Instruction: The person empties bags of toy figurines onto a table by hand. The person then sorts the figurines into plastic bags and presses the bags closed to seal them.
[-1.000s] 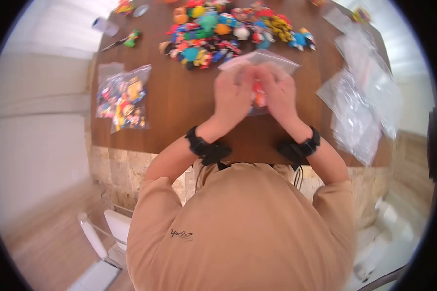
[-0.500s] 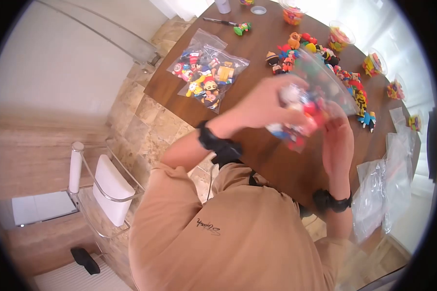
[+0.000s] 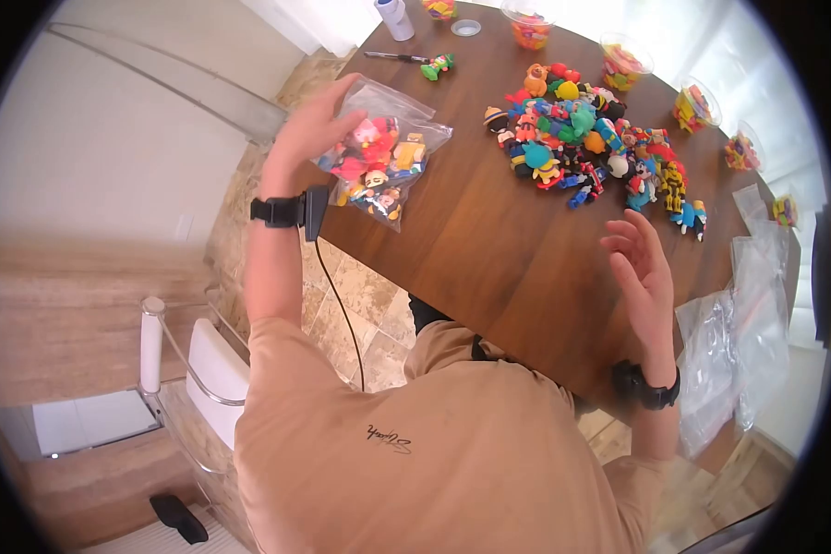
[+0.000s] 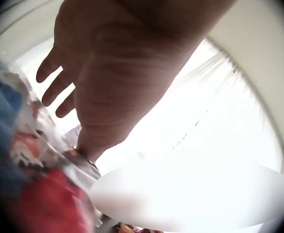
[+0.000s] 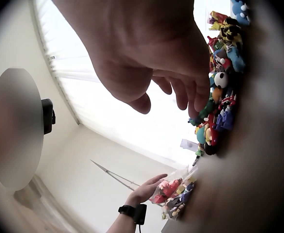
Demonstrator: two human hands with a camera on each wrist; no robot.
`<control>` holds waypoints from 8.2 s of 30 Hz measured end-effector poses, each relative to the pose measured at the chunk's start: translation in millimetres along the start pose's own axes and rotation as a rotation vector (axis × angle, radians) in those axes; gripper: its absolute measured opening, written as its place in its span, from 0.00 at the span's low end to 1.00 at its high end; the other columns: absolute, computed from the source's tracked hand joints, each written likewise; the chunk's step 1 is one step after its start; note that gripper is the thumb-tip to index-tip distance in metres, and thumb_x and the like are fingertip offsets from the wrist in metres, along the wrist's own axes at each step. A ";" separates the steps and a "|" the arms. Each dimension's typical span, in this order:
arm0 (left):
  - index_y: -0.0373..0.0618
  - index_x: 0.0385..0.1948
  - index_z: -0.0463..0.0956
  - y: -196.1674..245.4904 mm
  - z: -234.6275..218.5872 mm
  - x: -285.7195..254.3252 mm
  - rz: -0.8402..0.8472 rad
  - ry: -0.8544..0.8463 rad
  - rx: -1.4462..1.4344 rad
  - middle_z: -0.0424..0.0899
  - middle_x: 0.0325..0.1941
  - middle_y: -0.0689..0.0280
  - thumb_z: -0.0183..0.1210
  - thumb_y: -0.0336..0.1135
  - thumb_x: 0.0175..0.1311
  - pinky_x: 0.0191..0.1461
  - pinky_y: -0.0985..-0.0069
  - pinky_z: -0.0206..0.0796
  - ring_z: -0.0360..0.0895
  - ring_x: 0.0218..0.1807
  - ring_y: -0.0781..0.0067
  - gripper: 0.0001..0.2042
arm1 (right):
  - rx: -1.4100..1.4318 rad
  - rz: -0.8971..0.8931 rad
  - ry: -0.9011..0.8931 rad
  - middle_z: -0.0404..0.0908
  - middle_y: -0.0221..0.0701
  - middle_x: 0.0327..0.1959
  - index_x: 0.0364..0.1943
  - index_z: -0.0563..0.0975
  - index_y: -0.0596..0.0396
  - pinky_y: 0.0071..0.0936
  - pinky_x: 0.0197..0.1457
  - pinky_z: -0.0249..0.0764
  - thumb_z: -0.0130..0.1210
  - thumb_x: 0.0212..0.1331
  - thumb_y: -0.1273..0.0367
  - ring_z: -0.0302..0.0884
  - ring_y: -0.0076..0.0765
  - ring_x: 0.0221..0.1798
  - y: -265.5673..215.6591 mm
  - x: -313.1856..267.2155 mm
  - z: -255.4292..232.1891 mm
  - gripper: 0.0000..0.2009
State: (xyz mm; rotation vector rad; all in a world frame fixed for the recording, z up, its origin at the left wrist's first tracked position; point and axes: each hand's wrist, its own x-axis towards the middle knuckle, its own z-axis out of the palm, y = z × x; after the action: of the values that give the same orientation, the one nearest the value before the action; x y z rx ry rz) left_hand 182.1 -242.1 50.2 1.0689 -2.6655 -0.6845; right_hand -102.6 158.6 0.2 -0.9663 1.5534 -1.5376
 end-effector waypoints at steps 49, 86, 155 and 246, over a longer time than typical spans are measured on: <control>0.38 0.40 0.81 197.8 171.7 -58.1 0.093 -0.434 -1.172 0.86 0.31 0.66 0.62 0.29 0.66 0.34 0.84 0.70 0.82 0.32 0.80 0.06 | 0.665 0.286 -0.207 0.83 0.34 0.49 0.58 0.74 0.62 0.31 0.51 0.79 0.59 0.67 0.60 0.83 0.32 0.48 7.7 -57.8 -64.8 0.23; 0.38 0.34 0.80 153.2 182.3 -82.1 -0.058 -0.603 -1.223 0.84 0.31 0.69 0.62 0.28 0.66 0.37 0.83 0.71 0.80 0.33 0.83 0.04 | 0.056 0.334 -0.326 0.84 0.29 0.29 0.36 0.81 0.60 0.20 0.39 0.75 0.60 0.66 0.65 0.80 0.20 0.34 32.4 30.0 19.9 0.10; 0.39 0.34 0.80 187.0 180.5 -90.8 0.140 -0.021 -0.490 0.76 0.15 0.71 0.61 0.29 0.62 0.23 0.82 0.60 0.69 0.18 0.87 0.04 | -0.088 0.094 -0.048 0.83 0.29 0.32 0.46 0.76 0.57 0.22 0.33 0.71 0.57 0.67 0.61 0.76 0.21 0.28 11.2 13.2 -11.9 0.14; 0.47 0.36 0.81 191.3 174.6 -73.7 0.364 0.209 -0.129 0.81 0.19 0.62 0.60 0.32 0.65 0.27 0.71 0.68 0.79 0.21 0.65 0.03 | -0.207 0.027 -0.098 0.80 0.31 0.35 0.39 0.76 0.60 0.23 0.34 0.77 0.54 0.64 0.71 0.81 0.24 0.29 45.3 38.0 59.2 0.06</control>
State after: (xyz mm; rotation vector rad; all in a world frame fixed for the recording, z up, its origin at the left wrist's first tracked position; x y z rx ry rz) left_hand 61.0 -9.3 -10.5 0.5645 -2.4985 -0.6212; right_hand -67.3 98.1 -45.7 -1.1132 1.6724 -1.3088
